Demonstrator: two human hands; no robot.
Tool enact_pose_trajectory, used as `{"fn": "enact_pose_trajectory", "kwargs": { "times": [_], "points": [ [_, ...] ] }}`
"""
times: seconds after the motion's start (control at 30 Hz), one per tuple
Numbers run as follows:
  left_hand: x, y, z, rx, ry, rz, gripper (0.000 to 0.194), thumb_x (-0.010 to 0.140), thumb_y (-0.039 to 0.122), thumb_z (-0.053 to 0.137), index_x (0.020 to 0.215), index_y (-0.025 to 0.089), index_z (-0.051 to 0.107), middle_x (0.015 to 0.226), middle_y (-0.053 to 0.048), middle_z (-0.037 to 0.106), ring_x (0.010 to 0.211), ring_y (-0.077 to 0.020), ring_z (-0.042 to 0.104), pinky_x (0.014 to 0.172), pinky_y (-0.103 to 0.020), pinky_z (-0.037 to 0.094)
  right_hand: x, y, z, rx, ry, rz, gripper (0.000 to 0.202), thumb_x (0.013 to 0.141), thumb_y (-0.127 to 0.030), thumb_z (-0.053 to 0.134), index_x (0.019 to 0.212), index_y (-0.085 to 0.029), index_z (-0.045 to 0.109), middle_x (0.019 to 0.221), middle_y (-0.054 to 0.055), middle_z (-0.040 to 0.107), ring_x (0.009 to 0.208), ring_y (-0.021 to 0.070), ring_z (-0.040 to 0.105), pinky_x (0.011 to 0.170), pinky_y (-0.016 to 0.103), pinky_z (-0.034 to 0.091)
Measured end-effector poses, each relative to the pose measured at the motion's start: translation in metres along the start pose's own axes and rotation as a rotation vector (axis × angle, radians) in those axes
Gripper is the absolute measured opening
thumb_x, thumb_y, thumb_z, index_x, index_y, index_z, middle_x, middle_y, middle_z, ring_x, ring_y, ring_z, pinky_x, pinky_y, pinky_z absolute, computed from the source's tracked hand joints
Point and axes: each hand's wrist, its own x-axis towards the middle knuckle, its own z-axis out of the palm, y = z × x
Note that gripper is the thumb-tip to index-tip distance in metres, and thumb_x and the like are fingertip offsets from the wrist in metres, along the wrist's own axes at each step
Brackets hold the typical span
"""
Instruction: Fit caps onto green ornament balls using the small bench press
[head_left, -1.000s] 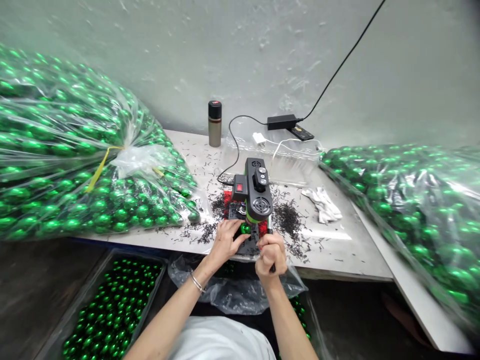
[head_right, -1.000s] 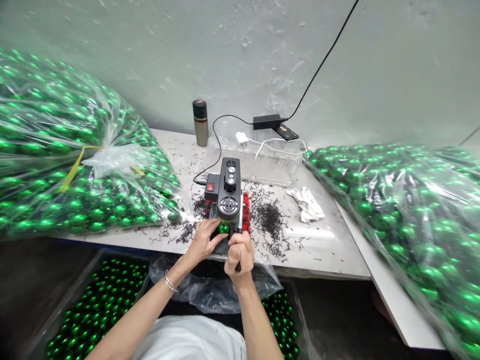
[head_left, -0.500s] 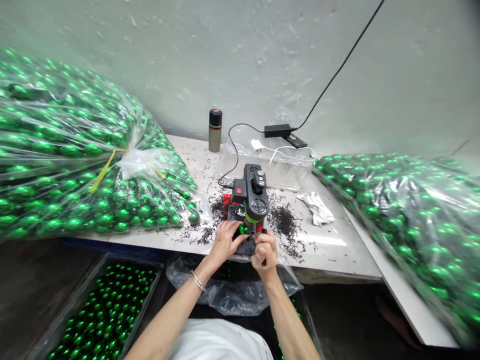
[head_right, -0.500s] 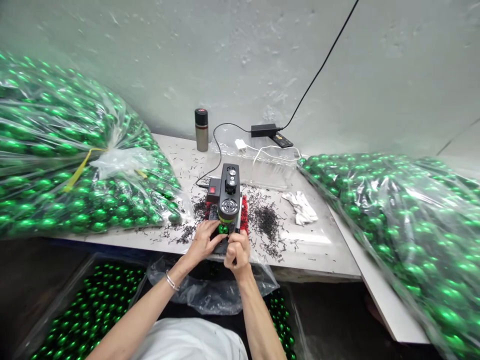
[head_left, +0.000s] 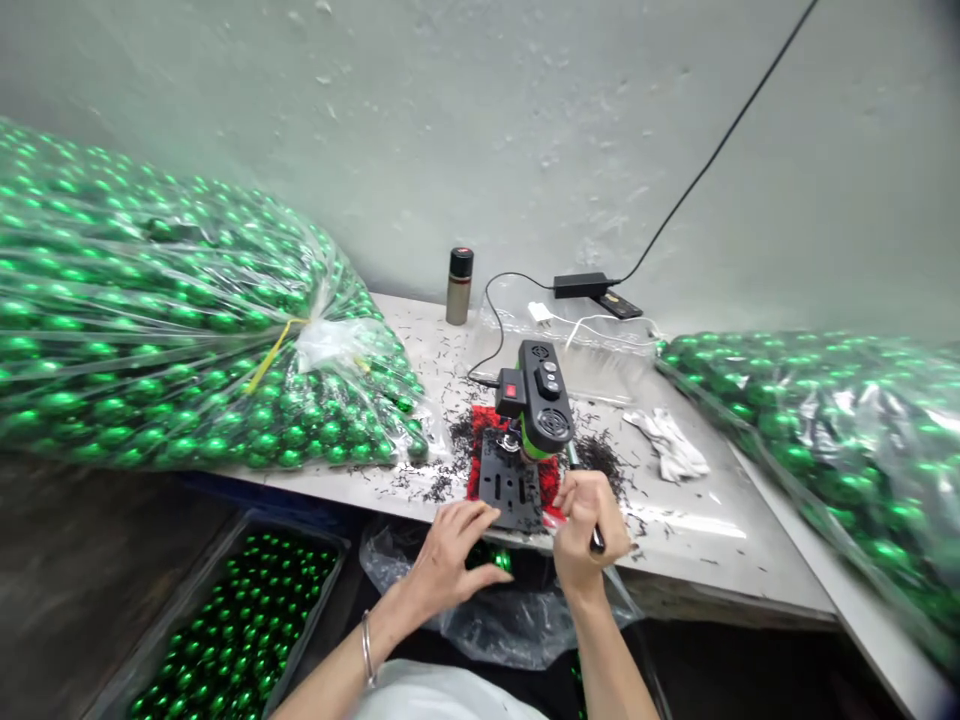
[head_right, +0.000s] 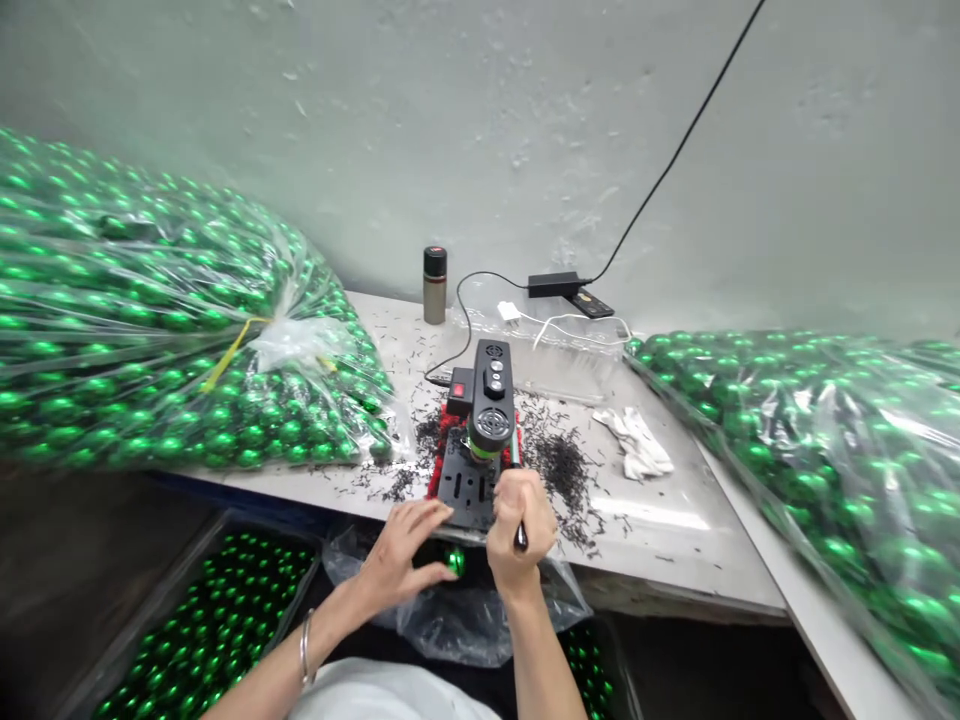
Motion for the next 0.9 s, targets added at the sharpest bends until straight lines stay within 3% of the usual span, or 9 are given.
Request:
{"fn": "enact_pose_trajectory", "kwargs": {
  "times": [0.1, 0.17, 0.27, 0.33, 0.47, 0.6, 0.67, 0.77, 0.9],
  "points": [
    [0.03, -0.031, -0.025, 0.17, 0.123, -0.156, 0.027, 0.098, 0.03, 0.05, 0.117, 0.018, 0.065, 0.116, -0.014, 0.067, 0.111, -0.0266, 0.061, 0.097, -0.045, 0.048, -0.009, 0.007, 0.002, 0.037, 0.028, -0.021, 0.035, 0.096, -0.017, 0.044, 0.062, -0.02, 0.046, 0.063, -0.001, 0.052, 0.058, 0.0119, 0.052, 0.055, 0.028, 0.038],
    [0.062, -0.059, -0.046, 0.365, 0.142, -0.316, 0.028, 0.098, 0.02, 0.044, 0.112, 0.015, 0.068, 0.116, -0.016, 0.068, 0.11, -0.0288, 0.06, 0.097, -0.046, 0.047, -0.01, 0.009, 0.002, 0.053, 0.022, -0.03, 0.035, 0.096, -0.017, 0.045, 0.061, -0.02, 0.046, 0.064, -0.001, 0.053, 0.059, 0.0121, 0.052, 0.055, 0.028, 0.039],
    [0.107, -0.093, -0.072, 0.58, -0.079, -0.567, 0.031, 0.094, 0.013, 0.043, 0.108, 0.007, 0.069, 0.115, -0.023, 0.067, 0.111, -0.034, 0.059, 0.096, -0.048, 0.045, -0.01, 0.012, 0.001, 0.056, 0.01, -0.032, 0.034, 0.095, -0.015, 0.044, 0.062, -0.02, 0.046, 0.064, -0.001, 0.052, 0.059, 0.0124, 0.052, 0.055, 0.028, 0.039],
    [0.126, -0.107, -0.081, 0.6, -0.205, -0.651, 0.027, 0.09, 0.012, 0.048, 0.103, 0.003, 0.07, 0.111, -0.027, 0.068, 0.111, -0.0367, 0.061, 0.095, -0.048, 0.045, -0.011, 0.013, 0.001, 0.057, 0.011, -0.041, 0.033, 0.095, -0.014, 0.044, 0.062, -0.02, 0.046, 0.064, -0.001, 0.052, 0.059, 0.0124, 0.052, 0.055, 0.028, 0.039],
    [0.14, -0.12, -0.085, 0.53, -0.263, -0.702, 0.022, 0.084, 0.012, 0.057, 0.098, 0.002, 0.071, 0.107, -0.027, 0.07, 0.104, -0.0378, 0.066, 0.09, -0.045, 0.049, -0.012, 0.015, 0.003, 0.061, 0.03, -0.061, 0.033, 0.095, -0.013, 0.043, 0.063, -0.02, 0.048, 0.064, -0.001, 0.052, 0.059, 0.0122, 0.053, 0.054, 0.028, 0.039],
    [0.133, -0.118, -0.093, 0.441, -0.233, -0.714, 0.028, 0.087, 0.02, 0.058, 0.11, 0.009, 0.069, 0.112, -0.019, 0.072, 0.105, -0.0328, 0.068, 0.089, -0.04, 0.051, -0.01, 0.013, 0.004, 0.072, 0.022, -0.086, 0.033, 0.094, -0.012, 0.043, 0.062, -0.02, 0.047, 0.063, -0.001, 0.052, 0.059, 0.0122, 0.053, 0.053, 0.027, 0.039],
    [0.123, -0.109, -0.098, 0.227, -0.138, -0.722, 0.034, 0.09, 0.029, 0.056, 0.12, 0.013, 0.065, 0.113, -0.014, 0.072, 0.103, -0.028, 0.068, 0.088, -0.036, 0.052, -0.009, 0.011, 0.004, 0.067, 0.021, -0.095, 0.033, 0.094, -0.011, 0.043, 0.063, -0.02, 0.047, 0.062, -0.002, 0.051, 0.059, 0.0122, 0.053, 0.053, 0.027, 0.038],
    [0.102, -0.084, -0.094, -0.448, 0.035, -0.771, 0.044, 0.089, 0.041, 0.061, 0.124, 0.015, 0.063, 0.112, -0.01, 0.071, 0.093, -0.0221, 0.07, 0.083, -0.033, 0.055, -0.009, 0.01, 0.005, 0.071, 0.042, -0.091, 0.033, 0.094, -0.01, 0.043, 0.063, -0.02, 0.047, 0.062, -0.002, 0.05, 0.059, 0.012, 0.053, 0.053, 0.027, 0.039],
    [0.078, -0.042, -0.062, -1.121, 0.121, -0.929, 0.042, 0.081, 0.036, 0.073, 0.116, 0.015, 0.065, 0.094, -0.007, 0.073, 0.074, -0.0151, 0.07, 0.07, -0.026, 0.056, -0.01, 0.01, 0.005, 0.066, 0.045, -0.074, 0.035, 0.095, -0.012, 0.043, 0.061, -0.021, 0.046, 0.063, -0.001, 0.052, 0.059, 0.0124, 0.052, 0.053, 0.028, 0.039]
  ]
}}
